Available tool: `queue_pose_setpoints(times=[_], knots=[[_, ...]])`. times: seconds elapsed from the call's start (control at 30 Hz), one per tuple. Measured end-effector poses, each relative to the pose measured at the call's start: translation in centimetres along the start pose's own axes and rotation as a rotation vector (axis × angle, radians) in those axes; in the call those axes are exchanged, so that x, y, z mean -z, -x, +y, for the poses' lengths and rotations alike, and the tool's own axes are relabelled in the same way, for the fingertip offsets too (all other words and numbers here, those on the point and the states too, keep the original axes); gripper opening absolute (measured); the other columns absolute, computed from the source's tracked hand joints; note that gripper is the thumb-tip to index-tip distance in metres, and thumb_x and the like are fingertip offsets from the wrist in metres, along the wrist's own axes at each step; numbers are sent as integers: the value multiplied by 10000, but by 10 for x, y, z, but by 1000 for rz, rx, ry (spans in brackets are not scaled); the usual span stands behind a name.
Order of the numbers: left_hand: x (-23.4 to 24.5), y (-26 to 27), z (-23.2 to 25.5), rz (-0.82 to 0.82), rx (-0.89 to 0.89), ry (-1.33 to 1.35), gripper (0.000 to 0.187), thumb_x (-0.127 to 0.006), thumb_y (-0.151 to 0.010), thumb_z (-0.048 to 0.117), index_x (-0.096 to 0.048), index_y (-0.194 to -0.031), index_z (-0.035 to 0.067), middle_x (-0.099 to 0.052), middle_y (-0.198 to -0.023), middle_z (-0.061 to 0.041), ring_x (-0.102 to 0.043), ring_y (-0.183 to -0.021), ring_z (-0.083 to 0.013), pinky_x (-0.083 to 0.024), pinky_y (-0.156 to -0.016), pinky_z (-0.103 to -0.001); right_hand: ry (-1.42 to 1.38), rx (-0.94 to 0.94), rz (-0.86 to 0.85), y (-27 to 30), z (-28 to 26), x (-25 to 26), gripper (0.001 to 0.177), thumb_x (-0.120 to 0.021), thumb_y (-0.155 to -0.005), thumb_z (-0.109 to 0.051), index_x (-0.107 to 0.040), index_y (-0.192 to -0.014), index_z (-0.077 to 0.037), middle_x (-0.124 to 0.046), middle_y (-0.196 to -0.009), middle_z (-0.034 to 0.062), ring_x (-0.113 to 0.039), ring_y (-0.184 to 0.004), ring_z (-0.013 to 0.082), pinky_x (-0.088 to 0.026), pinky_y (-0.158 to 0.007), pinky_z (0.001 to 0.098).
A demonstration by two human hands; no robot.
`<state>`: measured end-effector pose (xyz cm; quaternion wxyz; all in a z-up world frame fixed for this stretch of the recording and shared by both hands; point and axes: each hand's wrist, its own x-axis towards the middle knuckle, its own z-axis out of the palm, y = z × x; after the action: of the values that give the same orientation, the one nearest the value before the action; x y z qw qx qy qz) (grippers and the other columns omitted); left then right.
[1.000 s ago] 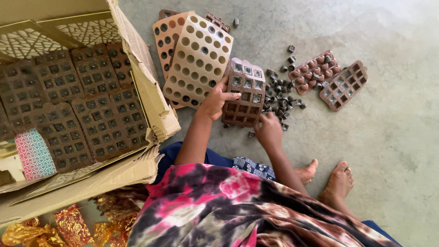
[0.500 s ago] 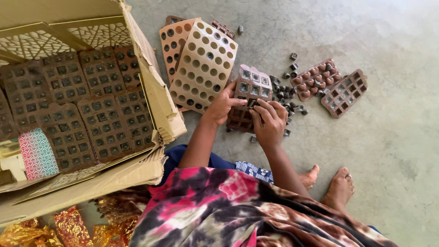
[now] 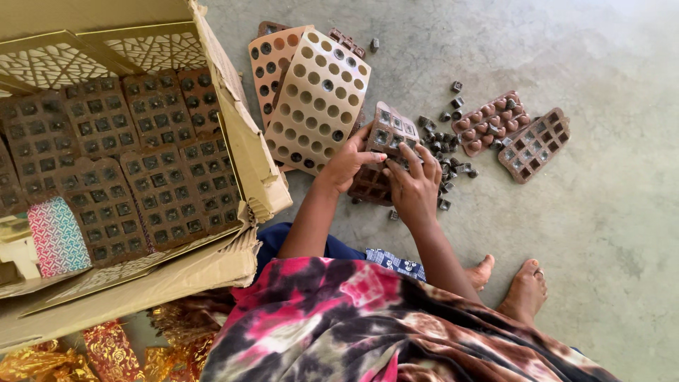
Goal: The person sits on the floor and places small, dark, square-shaped objects into the cavities of brown plastic molds. They pick up the objects from a pile on the floor and insert them one by one into the mold slots. The person handles multiple molds, filling them with the small objects and occasionally placing filled molds into a cardboard box.
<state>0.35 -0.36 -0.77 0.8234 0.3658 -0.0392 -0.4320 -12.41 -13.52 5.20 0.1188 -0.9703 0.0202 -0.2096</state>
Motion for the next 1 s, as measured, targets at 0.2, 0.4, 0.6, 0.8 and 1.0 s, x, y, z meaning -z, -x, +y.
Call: queue_pose_setpoints(times=[0.2, 0.4, 0.6, 0.8, 1.0], knots=[[-5, 1, 3, 80, -7, 10, 869, -691, -814, -117, -336, -1594, 27, -631, -1332, -142, -609, -1213, -238, -507, -1039, -379, -344, -182, 101, 19, 23, -1, 321, -712, -1020, -213, -690, -1308, -76, -567, -1471, 162, -471, -1410, 318, -374, -1179, 493], [-2, 1, 10, 148, -134, -5, 861, -721, -790, -119, -384, -1561, 61, -620, -1369, -75, -585, -1244, -204, -460, -1084, -347, -409, -709, -367, 41, 59, -2, 415, -735, -986, -323, -639, -1337, -125, -702, -1187, 119, -696, -1030, 242, -563, -911, 358], [0, -1, 7, 172, -157, -29, 823, -745, -789, -113, -433, -1533, 48, -635, -1317, -86, -601, -1213, -206, -474, -1081, -349, 42, -184, -793, 90, 50, -42, 434, -796, -772, -214, -687, -1188, -155, -638, -1199, 116, -647, -1043, 312, -557, -830, 431], [-2, 0, 4, 160, -161, -58, 824, -728, -808, -111, -412, -1551, 53, -622, -1334, -72, -591, -1216, -188, -467, -1079, -332, 46, -205, -675, 107, 57, -66, 176, -705, -940, -177, -695, -1113, -144, -675, -1132, 63, -681, -1044, 279, -580, -803, 413], [0, -5, 0, 143, -121, -55, 860, -704, -828, -99, -339, -1592, 48, -589, -1406, -86, -569, -1264, -192, -462, -1086, -339, -387, -475, -206, 59, 59, -17, 258, -680, -978, -120, -703, -1230, -70, -638, -1188, 142, -681, -949, 241, -576, -800, 357]])
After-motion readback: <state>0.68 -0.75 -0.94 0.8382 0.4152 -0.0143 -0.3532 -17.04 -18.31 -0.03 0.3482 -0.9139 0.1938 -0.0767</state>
